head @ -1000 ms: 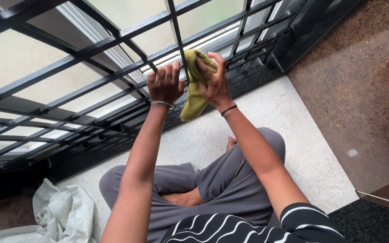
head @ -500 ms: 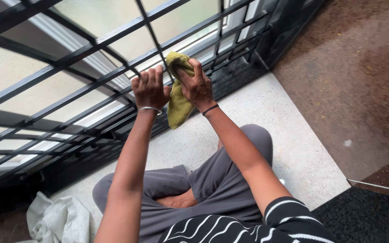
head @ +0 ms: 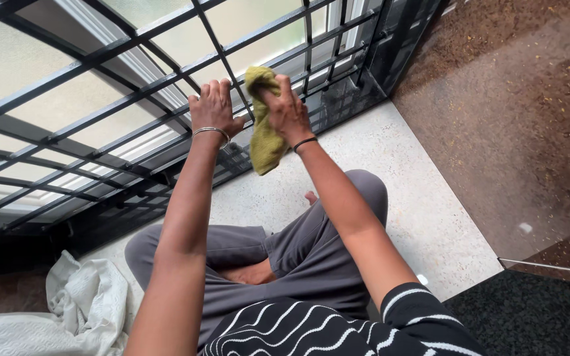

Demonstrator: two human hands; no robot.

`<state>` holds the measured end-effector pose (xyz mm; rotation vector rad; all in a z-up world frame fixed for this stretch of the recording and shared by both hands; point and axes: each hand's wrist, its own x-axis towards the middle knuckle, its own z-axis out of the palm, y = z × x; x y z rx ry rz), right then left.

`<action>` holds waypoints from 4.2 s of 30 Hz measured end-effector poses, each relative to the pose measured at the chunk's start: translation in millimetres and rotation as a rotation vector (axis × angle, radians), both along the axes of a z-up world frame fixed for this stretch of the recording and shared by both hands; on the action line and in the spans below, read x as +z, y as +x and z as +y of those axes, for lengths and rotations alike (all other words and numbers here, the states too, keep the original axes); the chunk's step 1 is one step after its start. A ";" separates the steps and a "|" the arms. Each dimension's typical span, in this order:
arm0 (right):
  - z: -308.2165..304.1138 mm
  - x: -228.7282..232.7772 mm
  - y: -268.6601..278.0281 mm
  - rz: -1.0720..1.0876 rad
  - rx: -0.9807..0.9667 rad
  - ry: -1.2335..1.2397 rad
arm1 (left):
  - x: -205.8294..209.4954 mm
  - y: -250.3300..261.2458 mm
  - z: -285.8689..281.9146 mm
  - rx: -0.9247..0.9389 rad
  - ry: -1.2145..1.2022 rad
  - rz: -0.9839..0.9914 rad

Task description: The person sits cross-legged on the floor and uses a yellow cloth to wipe the metal bars of a window grille. They systematically clean the horizontal and vertical bars, occasionally adjusting the cloth and their position to reach different sections.

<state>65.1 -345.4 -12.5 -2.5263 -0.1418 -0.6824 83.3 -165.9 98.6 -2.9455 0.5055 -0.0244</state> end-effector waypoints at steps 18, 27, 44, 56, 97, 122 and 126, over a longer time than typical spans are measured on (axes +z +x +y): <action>-38.4 114.2 -5.6 -0.273 -0.267 0.231 | -17.8 6.0 39.6 -0.121 -0.209 -0.050; 23.0 106.0 52.7 -0.420 -0.186 -0.638 | -19.1 26.1 52.0 -0.174 -0.226 -0.125; -53.3 93.8 52.9 -0.452 -0.255 -0.275 | -38.0 25.2 18.1 -0.113 -0.262 -0.388; -109.2 -20.4 121.3 -0.413 -0.192 0.193 | -108.3 76.9 5.9 -0.138 -0.229 -0.842; -143.6 12.0 104.9 -0.567 -0.425 0.317 | -104.6 66.3 -7.1 -0.051 -0.305 -0.795; -18.1 25.2 73.9 -0.473 -0.229 -0.112 | -79.0 47.1 0.2 -0.080 -0.340 -0.716; -89.2 22.6 88.8 -0.629 -0.278 -0.130 | -76.3 49.1 3.0 -0.087 -0.308 -0.704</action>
